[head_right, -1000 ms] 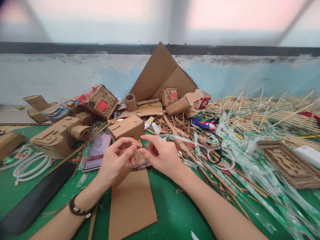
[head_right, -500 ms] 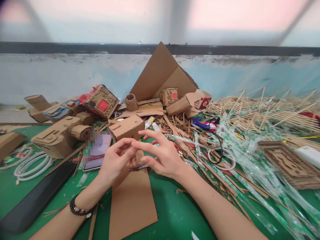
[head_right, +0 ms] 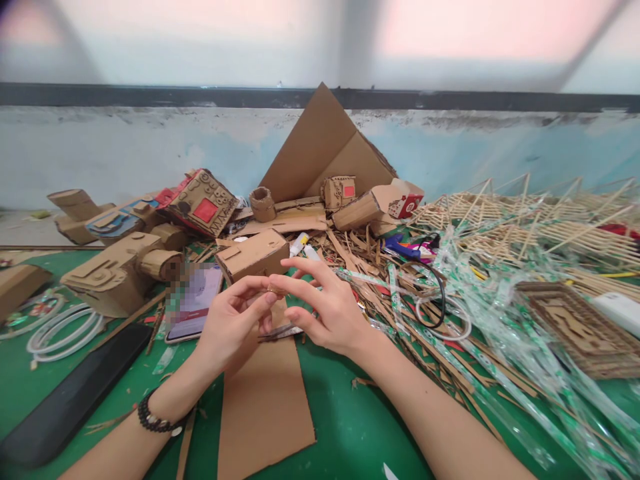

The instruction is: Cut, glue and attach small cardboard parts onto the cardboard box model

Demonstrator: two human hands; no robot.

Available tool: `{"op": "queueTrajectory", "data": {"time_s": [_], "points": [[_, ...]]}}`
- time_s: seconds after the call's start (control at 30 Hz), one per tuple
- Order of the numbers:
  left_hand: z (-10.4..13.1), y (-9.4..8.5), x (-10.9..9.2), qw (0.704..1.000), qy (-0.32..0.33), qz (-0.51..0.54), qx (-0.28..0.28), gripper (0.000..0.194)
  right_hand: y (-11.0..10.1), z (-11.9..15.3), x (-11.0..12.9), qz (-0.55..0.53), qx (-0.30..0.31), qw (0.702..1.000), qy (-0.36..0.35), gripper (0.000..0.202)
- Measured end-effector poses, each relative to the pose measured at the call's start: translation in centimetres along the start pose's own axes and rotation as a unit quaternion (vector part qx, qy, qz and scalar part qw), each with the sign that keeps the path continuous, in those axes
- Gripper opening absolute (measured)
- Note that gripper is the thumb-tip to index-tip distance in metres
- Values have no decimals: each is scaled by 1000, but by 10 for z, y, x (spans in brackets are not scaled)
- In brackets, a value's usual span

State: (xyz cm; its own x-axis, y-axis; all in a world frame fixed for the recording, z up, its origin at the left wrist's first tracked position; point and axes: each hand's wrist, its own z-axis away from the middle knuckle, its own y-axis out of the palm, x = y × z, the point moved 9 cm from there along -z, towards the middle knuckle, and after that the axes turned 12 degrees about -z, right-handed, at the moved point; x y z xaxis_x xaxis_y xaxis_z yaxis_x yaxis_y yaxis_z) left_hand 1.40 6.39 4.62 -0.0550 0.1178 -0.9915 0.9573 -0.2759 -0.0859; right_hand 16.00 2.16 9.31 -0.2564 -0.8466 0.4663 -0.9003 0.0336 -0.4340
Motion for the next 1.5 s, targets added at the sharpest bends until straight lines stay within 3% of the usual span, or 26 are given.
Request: {"op": "queueTrajectory", "data": {"time_s": [0.2, 0.43, 0.6, 0.77, 0.93, 1.1, 1.27, 1.4, 1.5], "points": [[0, 0, 0, 1000, -1, -9, -4, 35, 4, 1, -2, 1, 18, 1000, 10, 49], [0, 0, 2, 1000, -9, -5, 3, 35, -2, 0, 2, 19, -14, 1000, 1, 50], [0, 1, 2, 1000, -7, -1, 6, 33, 2, 0, 2, 7, 10, 1000, -2, 47], [1, 1, 4, 1000, -13, -1, 12, 34, -5, 0, 6, 19, -25, 999, -10, 47], [1, 1, 4, 1000, -7, -1, 12, 33, -1, -1, 6, 14, 1, 1000, -14, 46], [0, 1, 4, 1000, -10, 10, 12, 33, -8, 0, 8, 18, -38, 999, -29, 45], [0, 0, 2, 1000, -7, 14, 6, 31, -7, -1, 10, 23, -31, 999, -33, 44], [-1, -1, -1, 1000, 0, 10, -1, 29, -16, 0, 13, 11, -76, 996, -44, 44], [-1, -2, -4, 1000, 9, 16, -5, 29, -12, -1, 12, 18, -59, 997, -37, 44]]}}
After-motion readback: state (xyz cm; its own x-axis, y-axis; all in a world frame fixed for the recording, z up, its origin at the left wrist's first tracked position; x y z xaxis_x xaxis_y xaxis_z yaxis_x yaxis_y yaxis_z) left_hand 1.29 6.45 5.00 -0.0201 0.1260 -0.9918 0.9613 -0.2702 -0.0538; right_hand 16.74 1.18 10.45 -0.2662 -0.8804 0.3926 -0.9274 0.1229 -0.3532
